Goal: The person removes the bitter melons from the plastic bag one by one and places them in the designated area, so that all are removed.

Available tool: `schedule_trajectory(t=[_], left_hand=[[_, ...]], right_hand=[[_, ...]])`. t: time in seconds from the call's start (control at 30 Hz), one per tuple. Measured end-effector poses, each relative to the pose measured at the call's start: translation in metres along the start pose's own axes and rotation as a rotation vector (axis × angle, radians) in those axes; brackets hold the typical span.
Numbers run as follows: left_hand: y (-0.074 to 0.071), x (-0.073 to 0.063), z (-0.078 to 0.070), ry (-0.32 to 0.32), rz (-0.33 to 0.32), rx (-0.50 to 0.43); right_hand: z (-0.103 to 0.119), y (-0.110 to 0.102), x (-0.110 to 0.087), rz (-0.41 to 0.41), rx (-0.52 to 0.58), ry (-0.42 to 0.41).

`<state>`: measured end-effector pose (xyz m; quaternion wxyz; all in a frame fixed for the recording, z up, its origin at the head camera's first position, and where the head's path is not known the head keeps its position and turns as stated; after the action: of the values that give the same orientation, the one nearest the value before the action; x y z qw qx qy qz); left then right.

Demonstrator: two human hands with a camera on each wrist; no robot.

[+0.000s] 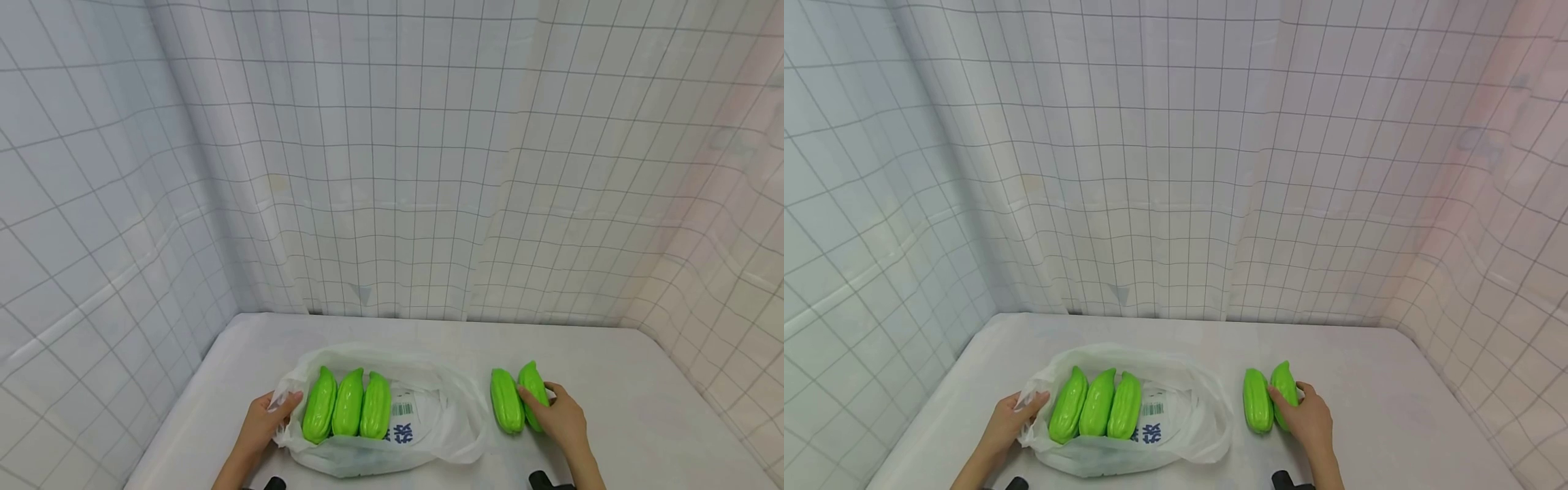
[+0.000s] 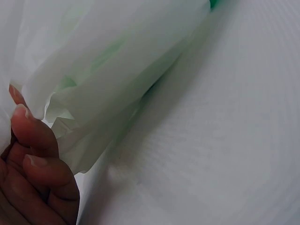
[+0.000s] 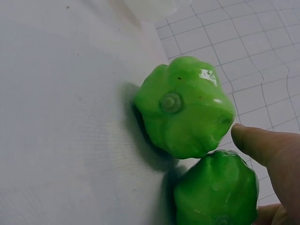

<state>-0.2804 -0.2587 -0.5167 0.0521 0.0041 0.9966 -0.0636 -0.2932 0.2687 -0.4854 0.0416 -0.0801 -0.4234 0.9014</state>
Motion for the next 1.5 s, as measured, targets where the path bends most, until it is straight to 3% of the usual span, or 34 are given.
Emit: schedule_trajectory(t=[0.5, 0.77, 1.1, 1.33, 1.5], left_hand=[[-0.001, 0.003, -0.001, -0.002, 0.008, 0.025], [-0.001, 0.002, -0.002, -0.018, 0.008, 0.028], [-0.001, 0.002, -0.001, -0.024, 0.003, 0.025], [-0.001, 0.002, 0.001, -0.034, 0.002, 0.018], [-0.001, 0.002, 0.002, -0.031, -0.001, 0.02]], right_hand=[[-0.01, -0.002, 0.003, 0.005, 0.042, 0.027], [-0.008, -0.009, 0.002, -0.036, 0.106, -0.01], [0.007, -0.023, -0.006, -0.24, 0.172, -0.149], [0.022, -0.032, -0.013, -0.424, 0.204, -0.279], [0.037, -0.036, -0.017, -0.502, 0.212, -0.385]])
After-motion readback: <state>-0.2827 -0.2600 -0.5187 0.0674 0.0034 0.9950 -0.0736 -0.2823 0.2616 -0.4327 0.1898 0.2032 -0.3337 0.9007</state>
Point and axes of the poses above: each hand's wrist, its own x-axis towards the middle knuckle, its own y-axis out of the palm, z = x × y, the point moved 7 cm from there along x, towards the middle knuckle, and after that the axes turned 11 degrees about z, right-handed, at the moved point
